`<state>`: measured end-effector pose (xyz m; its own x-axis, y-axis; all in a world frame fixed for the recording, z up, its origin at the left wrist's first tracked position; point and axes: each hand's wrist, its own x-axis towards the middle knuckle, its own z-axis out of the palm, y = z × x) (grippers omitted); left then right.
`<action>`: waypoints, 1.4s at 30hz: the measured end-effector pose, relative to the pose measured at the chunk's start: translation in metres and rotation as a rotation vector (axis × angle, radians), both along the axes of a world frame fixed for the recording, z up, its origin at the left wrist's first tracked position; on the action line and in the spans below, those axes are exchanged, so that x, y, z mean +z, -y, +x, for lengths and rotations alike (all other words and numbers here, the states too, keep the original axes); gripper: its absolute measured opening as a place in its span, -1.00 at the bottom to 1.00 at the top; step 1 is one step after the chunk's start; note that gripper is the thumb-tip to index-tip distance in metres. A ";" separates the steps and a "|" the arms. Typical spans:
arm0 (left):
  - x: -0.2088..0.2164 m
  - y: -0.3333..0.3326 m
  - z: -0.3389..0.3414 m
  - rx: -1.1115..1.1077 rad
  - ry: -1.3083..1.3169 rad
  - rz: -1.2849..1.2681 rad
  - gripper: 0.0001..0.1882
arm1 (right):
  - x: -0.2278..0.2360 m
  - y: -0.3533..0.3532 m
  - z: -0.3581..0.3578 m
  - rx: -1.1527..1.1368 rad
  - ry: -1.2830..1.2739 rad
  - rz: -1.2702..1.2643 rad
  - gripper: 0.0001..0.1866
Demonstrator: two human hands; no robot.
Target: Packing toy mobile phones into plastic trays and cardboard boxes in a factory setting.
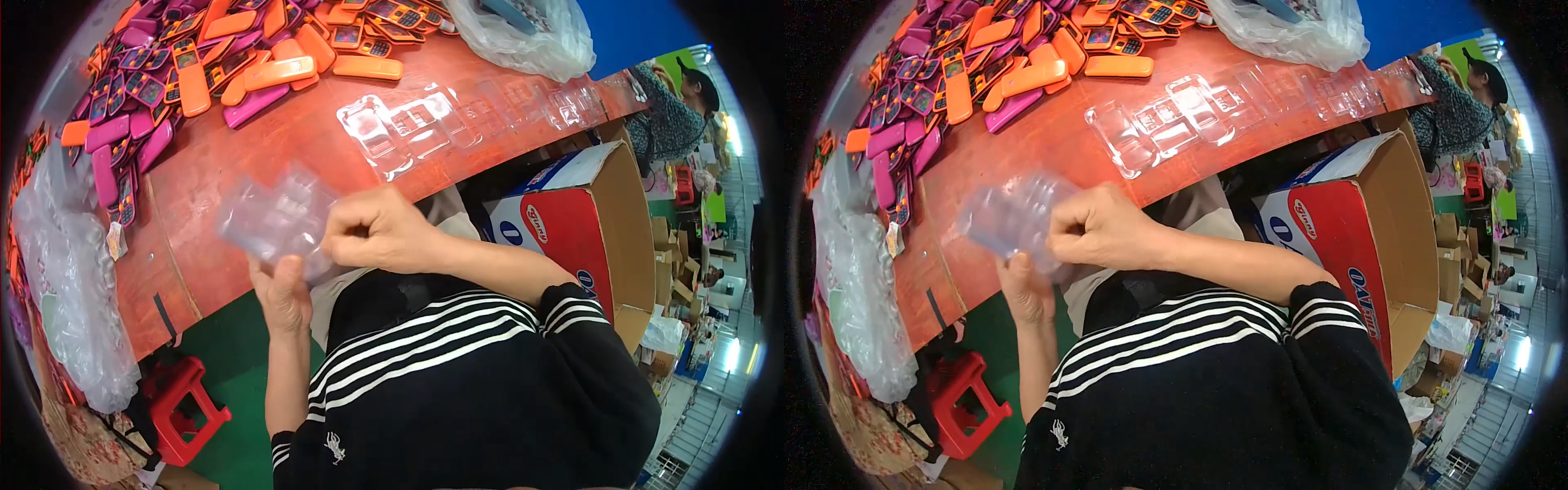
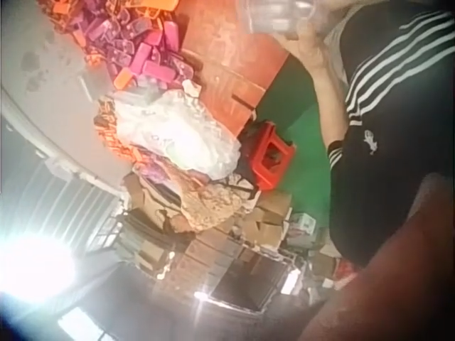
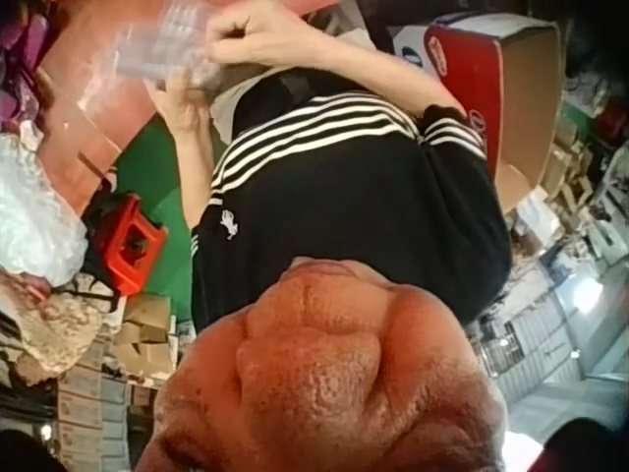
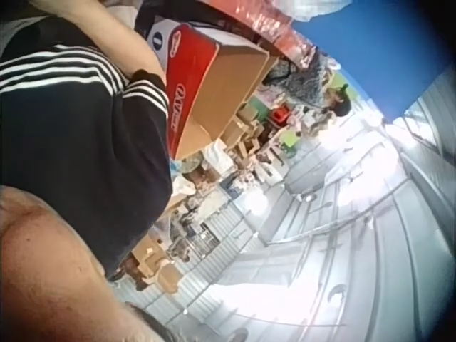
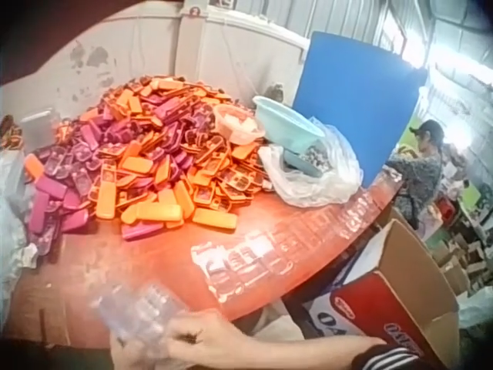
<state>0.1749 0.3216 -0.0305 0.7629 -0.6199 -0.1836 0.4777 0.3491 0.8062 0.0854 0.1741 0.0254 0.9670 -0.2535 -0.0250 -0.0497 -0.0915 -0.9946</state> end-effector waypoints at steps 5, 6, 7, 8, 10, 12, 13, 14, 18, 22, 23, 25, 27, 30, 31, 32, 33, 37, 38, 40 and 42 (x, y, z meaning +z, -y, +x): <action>-0.004 -0.041 0.022 0.146 0.051 0.051 -0.07 | 0.005 -0.013 0.022 -0.188 0.172 -1.118 -0.85; -0.003 -0.047 0.023 0.155 0.054 0.053 -0.07 | -0.009 -0.018 0.030 -0.181 0.180 -1.116 -0.85; -0.002 -0.050 0.023 0.172 0.059 0.042 -0.05 | -0.022 -0.019 0.037 -0.127 0.099 -1.208 -0.85; -0.001 -0.052 0.023 0.189 0.063 0.031 -0.03 | -0.030 -0.018 0.043 -0.071 0.015 -1.299 -0.83; 0.000 -0.058 0.023 0.203 0.064 0.035 -0.02 | -0.032 -0.018 0.053 0.040 -0.090 -1.289 -0.71; 0.000 -0.064 0.023 0.216 0.063 0.038 0.00 | -0.029 -0.018 0.056 -0.018 -0.060 -1.189 -0.62; 0.000 -0.065 0.022 0.212 0.062 0.048 0.00 | -0.029 -0.019 0.057 -0.043 -0.082 -1.144 -0.59; -0.001 -0.067 0.022 0.206 0.061 0.057 0.01 | -0.027 -0.021 0.057 -0.031 -0.077 -1.143 -0.59; -0.003 -0.060 0.021 0.171 0.068 0.022 0.02 | -0.004 -0.039 0.053 0.235 0.190 -0.407 -0.69; 0.002 -0.055 0.019 0.160 0.037 -0.020 -0.01 | -0.009 -0.048 0.057 0.393 0.132 -0.128 -0.74; 0.004 -0.055 0.020 0.166 0.053 -0.018 -0.02 | -0.011 -0.048 0.057 0.392 0.122 0.015 -0.76; 0.004 -0.060 0.022 0.184 0.064 -0.011 -0.03 | -0.002 -0.047 0.059 0.445 -0.044 0.132 -0.78; 0.003 -0.065 0.024 0.164 0.046 0.002 -0.03 | -0.002 -0.047 0.064 0.502 -0.266 0.384 -0.76; 0.003 -0.072 0.027 0.158 0.028 -0.037 -0.01 | 0.000 -0.052 0.074 0.546 -0.263 0.375 -0.75; 0.002 -0.076 0.029 0.162 0.029 -0.039 -0.01 | 0.002 -0.055 0.078 0.577 -0.263 0.363 -0.77; -0.002 -0.080 0.031 0.200 0.088 -0.011 -0.06 | 0.001 -0.058 0.080 0.581 -0.263 0.360 -0.77; -0.004 -0.085 0.034 0.240 0.145 0.020 -0.11 | 0.000 -0.064 0.081 0.451 -0.028 0.073 -0.78; -0.001 -0.124 0.055 0.427 0.165 0.076 -0.18 | 0.031 -0.077 0.082 0.046 0.496 -0.710 -0.82; 0.000 -0.135 0.058 0.465 0.137 0.086 -0.16 | 0.028 -0.083 0.085 0.066 0.425 -0.936 -0.84; -0.001 -0.144 0.056 0.472 0.163 0.082 -0.11 | 0.012 -0.094 0.095 0.139 0.305 -1.082 -0.86; -0.002 -0.148 0.053 0.503 0.209 0.105 -0.05 | -0.010 -0.101 0.110 0.248 0.172 -1.243 -0.84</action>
